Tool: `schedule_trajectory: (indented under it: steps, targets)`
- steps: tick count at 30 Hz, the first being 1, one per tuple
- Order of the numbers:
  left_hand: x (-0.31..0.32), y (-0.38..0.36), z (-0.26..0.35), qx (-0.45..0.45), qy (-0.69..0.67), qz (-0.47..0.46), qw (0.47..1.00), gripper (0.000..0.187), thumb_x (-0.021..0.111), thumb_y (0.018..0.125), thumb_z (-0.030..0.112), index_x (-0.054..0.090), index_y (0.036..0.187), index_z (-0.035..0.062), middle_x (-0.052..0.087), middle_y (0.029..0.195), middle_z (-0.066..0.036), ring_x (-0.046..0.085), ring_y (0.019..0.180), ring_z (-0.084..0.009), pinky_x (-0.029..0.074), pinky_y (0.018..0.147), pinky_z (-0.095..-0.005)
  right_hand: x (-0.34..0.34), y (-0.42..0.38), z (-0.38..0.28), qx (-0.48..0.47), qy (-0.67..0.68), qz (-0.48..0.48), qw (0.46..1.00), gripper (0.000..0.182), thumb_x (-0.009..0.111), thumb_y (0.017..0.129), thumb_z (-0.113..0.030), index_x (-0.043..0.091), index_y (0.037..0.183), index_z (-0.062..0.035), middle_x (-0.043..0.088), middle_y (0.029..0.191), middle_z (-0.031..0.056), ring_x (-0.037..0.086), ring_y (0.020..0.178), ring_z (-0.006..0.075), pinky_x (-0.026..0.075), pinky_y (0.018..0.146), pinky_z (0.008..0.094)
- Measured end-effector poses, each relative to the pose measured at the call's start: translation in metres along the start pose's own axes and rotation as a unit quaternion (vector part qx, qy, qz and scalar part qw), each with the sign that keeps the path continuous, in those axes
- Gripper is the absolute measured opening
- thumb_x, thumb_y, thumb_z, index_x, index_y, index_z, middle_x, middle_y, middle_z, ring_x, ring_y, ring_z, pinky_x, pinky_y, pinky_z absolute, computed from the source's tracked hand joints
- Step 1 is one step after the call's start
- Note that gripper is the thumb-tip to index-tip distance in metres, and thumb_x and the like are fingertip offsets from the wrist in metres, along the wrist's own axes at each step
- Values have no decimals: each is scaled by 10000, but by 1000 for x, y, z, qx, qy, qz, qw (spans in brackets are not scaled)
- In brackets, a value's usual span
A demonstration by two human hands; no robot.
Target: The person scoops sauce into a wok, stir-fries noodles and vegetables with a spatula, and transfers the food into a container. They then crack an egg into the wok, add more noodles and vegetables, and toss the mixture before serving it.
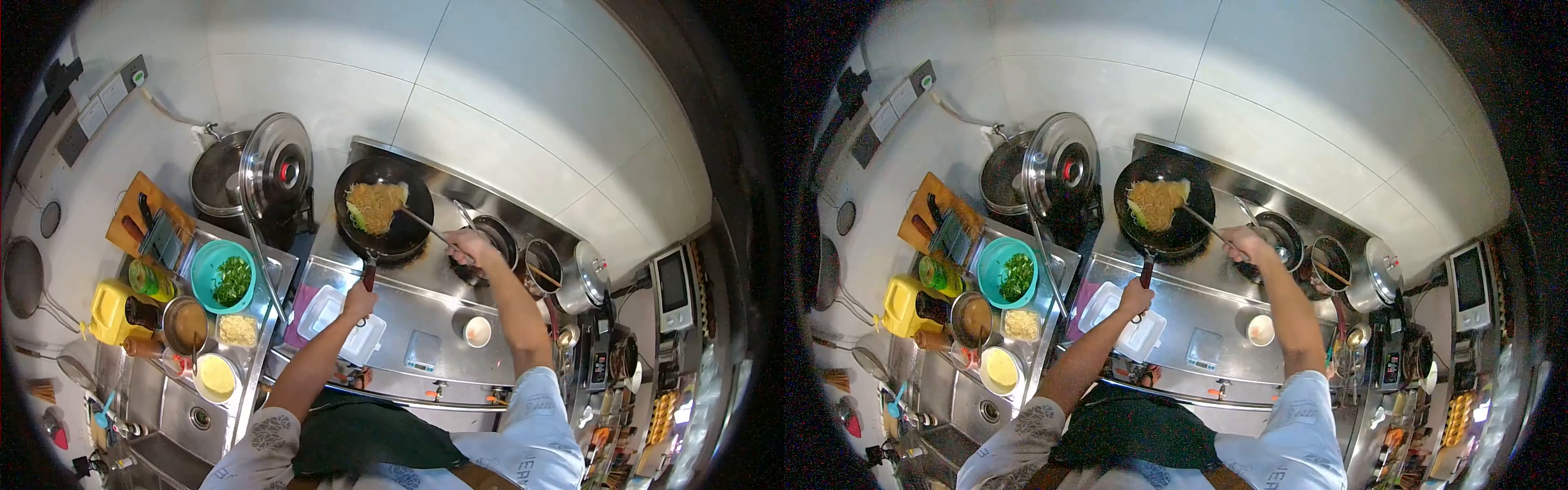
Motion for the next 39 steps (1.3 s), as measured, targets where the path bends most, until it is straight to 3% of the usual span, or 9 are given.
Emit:
schedule_trajectory:
  steps: [4,7,13,16,22,26,30,36,39]
  targets:
    - [4,7,-2,-3,1,-11,1000,178,602,776,74,559,924,-15,639,649,-147,642,488,-242,509,422,-386,24,8,-14,-155,-308,73,936,375,561,980,-159,524,1325,-17,650,738,123,619,546,198,493,474,360]
    - [8,6,4,5,-8,-22,1000,174,590,781,80,578,924,-18,642,644,-153,657,502,-259,519,436,-388,69,-34,-27,-226,-584,183,758,347,598,928,-124,583,1251,-1,698,843,210,705,736,338,549,638,466]
    - [21,43,-16,-12,-25,-74,997,143,604,789,76,574,901,-8,630,632,-136,646,499,-239,509,428,-377,38,-86,-23,-337,-573,157,731,292,550,940,-183,656,1187,-69,663,678,160,685,634,316,526,551,456]
    - [14,36,-7,9,-36,-73,997,189,660,809,155,579,893,8,636,651,-132,622,467,-230,485,404,-358,-8,-97,-44,-16,-234,26,972,235,597,919,-144,662,1088,7,546,595,0,495,441,82,344,351,257]
    - [-34,8,-45,208,-20,178,962,388,595,952,376,593,908,-10,642,702,-119,672,674,-241,524,627,-360,-66,-70,-75,86,-260,-38,961,105,623,897,-137,648,898,-35,597,627,38,471,424,80,353,347,246]
    - [-81,-96,-136,77,-71,236,966,403,524,997,365,593,852,-5,617,696,-117,597,614,-202,466,606,-377,-54,-4,-20,75,-164,-58,982,164,611,913,-131,673,999,-6,552,590,28,467,420,86,367,346,253]
    - [-40,-118,-252,-126,-170,61,975,426,545,993,422,598,902,9,638,734,-91,544,520,-174,450,491,-355,6,42,3,-101,-89,17,991,311,639,908,-238,663,1098,8,616,671,44,609,535,178,504,500,321]
    - [3,-98,-257,-206,-259,-46,942,504,597,964,430,596,1031,-70,659,803,-146,662,635,-239,549,535,-353,66,20,-20,-287,-626,170,705,491,556,902,-115,479,1384,-53,673,763,169,683,665,298,533,578,447]
    - [21,-67,-288,-177,-246,-17,953,475,611,950,338,573,1063,-122,666,841,-183,691,686,-280,585,557,-382,73,-34,-13,-265,-646,151,699,530,543,878,-89,475,1403,-90,693,915,193,695,814,355,546,679,486]
Point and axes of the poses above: each hand's wrist, its own y-axis towards the middle knuckle, its own x-axis out of the palm, z = x × y, the point moved 9 cm from there along y, towards the middle knuckle
